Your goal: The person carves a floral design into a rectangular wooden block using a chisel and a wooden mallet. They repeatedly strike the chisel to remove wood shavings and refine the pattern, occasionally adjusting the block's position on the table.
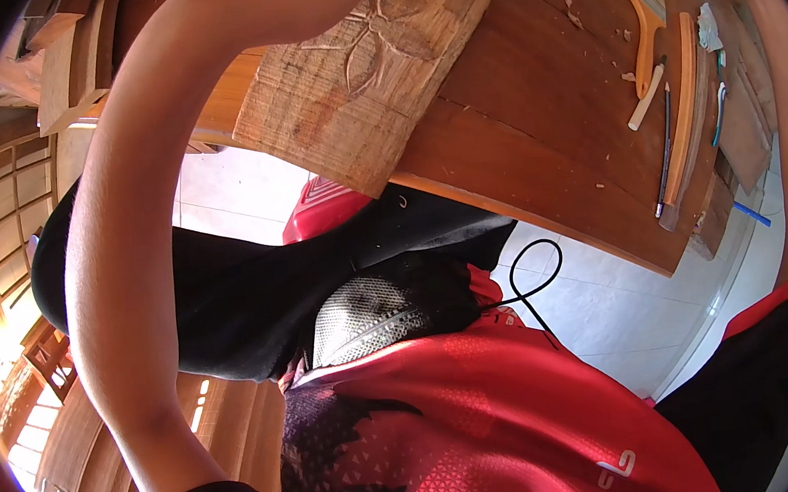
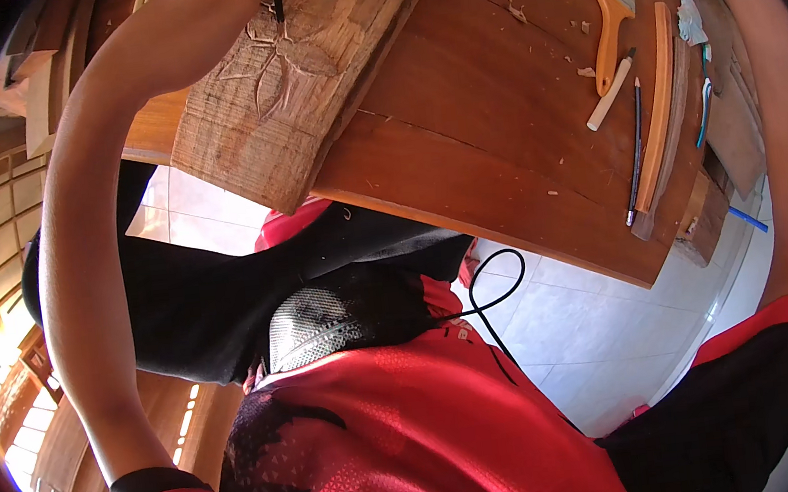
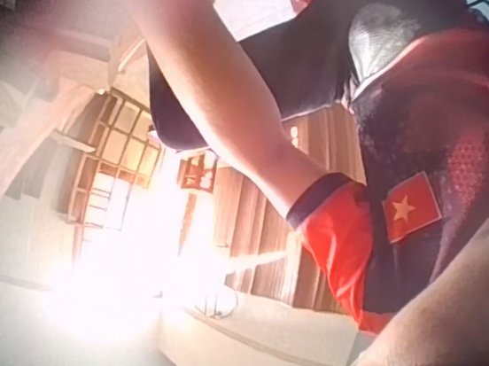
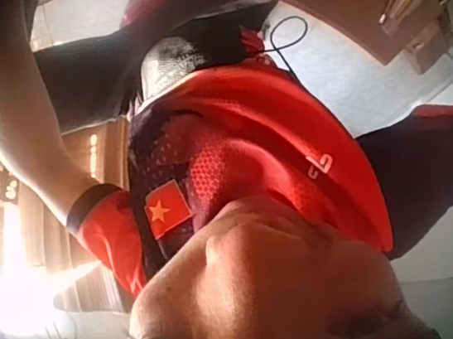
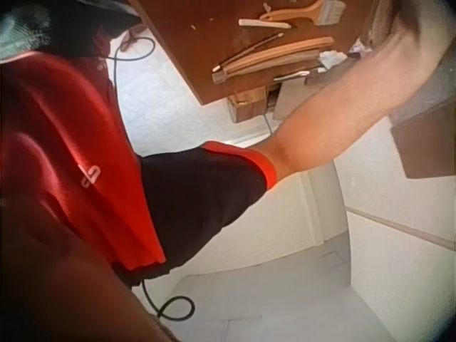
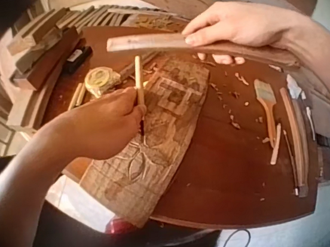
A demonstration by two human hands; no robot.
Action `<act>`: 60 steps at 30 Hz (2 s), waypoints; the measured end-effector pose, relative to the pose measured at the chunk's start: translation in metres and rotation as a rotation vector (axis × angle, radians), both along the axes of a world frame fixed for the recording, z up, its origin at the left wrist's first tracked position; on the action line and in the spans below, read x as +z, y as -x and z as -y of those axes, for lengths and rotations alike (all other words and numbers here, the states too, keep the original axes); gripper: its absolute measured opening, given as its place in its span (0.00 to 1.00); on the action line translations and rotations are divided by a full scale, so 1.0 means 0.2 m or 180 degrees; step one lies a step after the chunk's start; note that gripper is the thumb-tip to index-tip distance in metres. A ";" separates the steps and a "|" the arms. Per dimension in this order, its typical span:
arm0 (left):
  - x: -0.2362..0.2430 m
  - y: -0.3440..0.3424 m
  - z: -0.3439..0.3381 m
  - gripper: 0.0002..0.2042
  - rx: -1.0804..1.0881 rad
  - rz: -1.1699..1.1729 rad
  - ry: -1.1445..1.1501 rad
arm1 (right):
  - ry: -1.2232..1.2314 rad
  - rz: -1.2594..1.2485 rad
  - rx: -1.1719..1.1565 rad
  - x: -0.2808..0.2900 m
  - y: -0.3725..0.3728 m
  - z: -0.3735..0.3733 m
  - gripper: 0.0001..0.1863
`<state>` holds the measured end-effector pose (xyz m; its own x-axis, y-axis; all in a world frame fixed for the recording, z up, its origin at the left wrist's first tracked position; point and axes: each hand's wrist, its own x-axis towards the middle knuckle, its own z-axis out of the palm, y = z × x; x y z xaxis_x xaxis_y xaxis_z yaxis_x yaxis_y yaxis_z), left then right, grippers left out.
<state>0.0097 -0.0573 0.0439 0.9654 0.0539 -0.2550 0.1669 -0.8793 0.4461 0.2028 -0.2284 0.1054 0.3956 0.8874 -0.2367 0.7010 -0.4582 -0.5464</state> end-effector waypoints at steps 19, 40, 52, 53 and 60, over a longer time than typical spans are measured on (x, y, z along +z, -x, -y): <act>0.04 0.02 0.04 0.24 0.0097 -0.0100 -0.0064 | 0.0305 0.0148 -0.0516 0.00 0.07 0.00 0.21; 0.02 0.02 0.00 0.24 0.0369 -0.0442 0.0114 | 0.0052 -0.0326 -0.0249 0.00 0.09 0.02 0.23; -0.20 0.22 -0.25 0.19 0.0454 0.0700 0.1185 | -0.0510 -0.0591 -0.0607 -0.13 0.14 0.06 0.18; -0.20 0.23 -0.28 0.19 0.0456 0.0686 0.1293 | -0.0460 -0.0580 -0.0686 -0.15 0.14 0.09 0.18; -0.12 0.26 -0.24 0.17 0.0471 0.1093 0.1995 | -0.1440 -0.0666 -0.1250 -0.40 0.27 0.30 0.25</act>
